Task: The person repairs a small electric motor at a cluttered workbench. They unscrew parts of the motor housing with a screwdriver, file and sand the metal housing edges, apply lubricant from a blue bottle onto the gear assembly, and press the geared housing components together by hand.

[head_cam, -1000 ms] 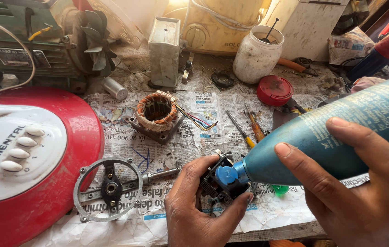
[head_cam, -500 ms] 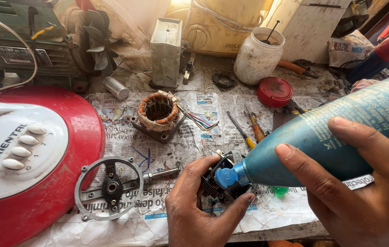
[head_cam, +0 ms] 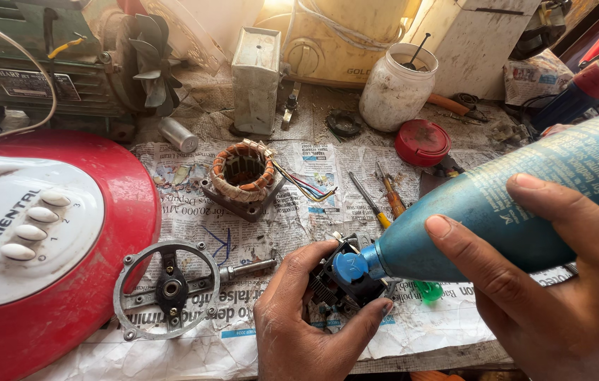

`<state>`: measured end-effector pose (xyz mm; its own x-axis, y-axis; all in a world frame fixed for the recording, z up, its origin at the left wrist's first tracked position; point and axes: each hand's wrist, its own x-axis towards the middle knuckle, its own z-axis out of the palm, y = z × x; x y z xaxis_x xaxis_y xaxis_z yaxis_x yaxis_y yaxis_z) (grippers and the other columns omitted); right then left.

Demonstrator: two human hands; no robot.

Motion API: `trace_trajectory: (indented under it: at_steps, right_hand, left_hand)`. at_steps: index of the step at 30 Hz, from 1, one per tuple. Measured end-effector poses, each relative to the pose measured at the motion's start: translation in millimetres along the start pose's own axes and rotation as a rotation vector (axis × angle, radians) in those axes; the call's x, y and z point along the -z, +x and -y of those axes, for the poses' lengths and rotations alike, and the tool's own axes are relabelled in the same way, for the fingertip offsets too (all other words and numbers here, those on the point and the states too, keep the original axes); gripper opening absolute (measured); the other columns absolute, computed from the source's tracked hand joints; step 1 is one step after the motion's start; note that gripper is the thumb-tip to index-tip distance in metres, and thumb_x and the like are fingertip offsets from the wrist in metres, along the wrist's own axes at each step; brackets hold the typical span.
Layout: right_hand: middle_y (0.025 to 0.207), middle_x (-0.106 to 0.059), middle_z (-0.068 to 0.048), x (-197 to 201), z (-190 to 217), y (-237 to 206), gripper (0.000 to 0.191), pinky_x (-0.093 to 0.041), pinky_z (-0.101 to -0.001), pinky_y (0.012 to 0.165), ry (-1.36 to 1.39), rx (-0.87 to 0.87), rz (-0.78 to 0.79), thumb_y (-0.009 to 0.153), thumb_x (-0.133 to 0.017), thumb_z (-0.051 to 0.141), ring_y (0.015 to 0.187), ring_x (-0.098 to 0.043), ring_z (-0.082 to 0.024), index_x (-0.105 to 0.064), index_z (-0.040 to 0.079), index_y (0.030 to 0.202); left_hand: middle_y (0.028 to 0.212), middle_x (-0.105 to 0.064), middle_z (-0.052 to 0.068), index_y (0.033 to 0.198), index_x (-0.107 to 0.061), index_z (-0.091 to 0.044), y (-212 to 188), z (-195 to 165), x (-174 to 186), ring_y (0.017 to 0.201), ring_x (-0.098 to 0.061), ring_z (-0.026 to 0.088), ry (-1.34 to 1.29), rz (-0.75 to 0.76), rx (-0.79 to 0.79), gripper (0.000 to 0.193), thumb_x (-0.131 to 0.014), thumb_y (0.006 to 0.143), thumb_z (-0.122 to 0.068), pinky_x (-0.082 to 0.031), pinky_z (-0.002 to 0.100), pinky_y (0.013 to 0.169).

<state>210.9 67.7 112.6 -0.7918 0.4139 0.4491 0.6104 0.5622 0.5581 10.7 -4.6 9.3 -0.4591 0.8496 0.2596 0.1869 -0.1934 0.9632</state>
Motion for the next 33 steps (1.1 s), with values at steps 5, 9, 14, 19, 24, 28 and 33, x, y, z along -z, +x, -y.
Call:
trace_trajectory:
  at_steps: [5,9,14,19,24,28,33]
  right_hand:
    - [0.138,-0.054,-0.018,0.2,1.0,-6.4,0.071,-0.04,-0.0685,0.122,-0.017,-0.022,0.047,0.068,-0.088,0.02,0.133,-0.054,-0.038,-0.067,0.042,0.131]
    - [0.139,-0.054,-0.017,-1.3,1.1,-7.2,0.071,-0.039,-0.0689,0.123,-0.017,-0.035,0.054,0.069,-0.089,0.019,0.134,-0.053,-0.037,-0.067,0.043,0.131]
    - [0.141,-0.052,-0.016,0.1,2.2,-5.2,0.07,-0.039,-0.0686,0.124,0.0,-0.045,0.045,0.071,-0.091,0.015,0.139,-0.046,-0.041,-0.068,0.042,0.132]
    - [0.14,-0.05,-0.011,-2.7,12.7,-5.0,0.068,-0.041,-0.0611,0.124,0.027,-0.146,0.001,0.07,-0.093,0.008,0.142,-0.035,-0.045,-0.071,0.042,0.124]
    - [0.14,-0.05,-0.012,-4.3,14.4,-5.0,0.066,-0.041,-0.0593,0.124,0.056,-0.151,-0.025,0.071,-0.093,0.008,0.142,-0.033,-0.045,-0.072,0.041,0.123]
    - [0.14,-0.051,-0.014,-2.7,6.9,-4.5,0.065,-0.042,-0.0625,0.122,0.017,-0.084,-0.028,0.072,-0.093,0.012,0.139,-0.038,-0.045,-0.071,0.041,0.126]
    - [0.137,-0.054,-0.019,-1.5,-2.6,-4.7,0.067,-0.044,-0.0651,0.117,0.008,-0.024,0.021,0.069,-0.09,0.017,0.13,-0.055,-0.041,-0.07,0.041,0.128]
  left_hand:
    - [0.109,-0.074,0.017,0.122,-0.065,-0.003,-0.4,0.8,-0.4,0.1,-0.076,0.026,0.005,-0.001,-0.002,0.069,-0.096,0.064,-0.025,-0.068,0.038,0.086]
    - [0.109,-0.074,0.018,0.123,-0.065,-0.003,-0.3,1.9,-0.3,0.1,-0.076,0.026,0.014,-0.002,-0.033,0.07,-0.097,0.065,-0.026,-0.067,0.038,0.087]
    - [0.108,-0.075,0.017,0.122,-0.066,-0.003,-0.3,1.6,-1.2,0.099,-0.076,0.026,0.01,-0.013,-0.018,0.07,-0.097,0.063,-0.025,-0.067,0.038,0.086]
    - [0.107,-0.075,0.017,0.121,-0.066,-0.002,0.1,-0.2,-1.0,0.098,-0.077,0.026,0.006,-0.017,-0.029,0.07,-0.096,0.063,-0.024,-0.068,0.038,0.085]
    - [0.105,-0.076,0.016,0.122,-0.066,-0.003,0.8,-0.8,0.1,0.096,-0.078,0.024,-0.038,0.021,0.042,0.069,-0.096,0.063,-0.024,-0.069,0.037,0.086]
    - [0.104,-0.076,0.016,0.123,-0.066,-0.003,0.9,0.0,1.0,0.096,-0.078,0.025,-0.017,0.017,0.005,0.07,-0.096,0.064,-0.025,-0.068,0.037,0.085]
    - [0.105,-0.077,0.017,0.123,-0.066,-0.002,0.5,1.2,0.0,0.096,-0.077,0.025,0.003,0.014,-0.002,0.071,-0.096,0.063,-0.027,-0.068,0.037,0.085]
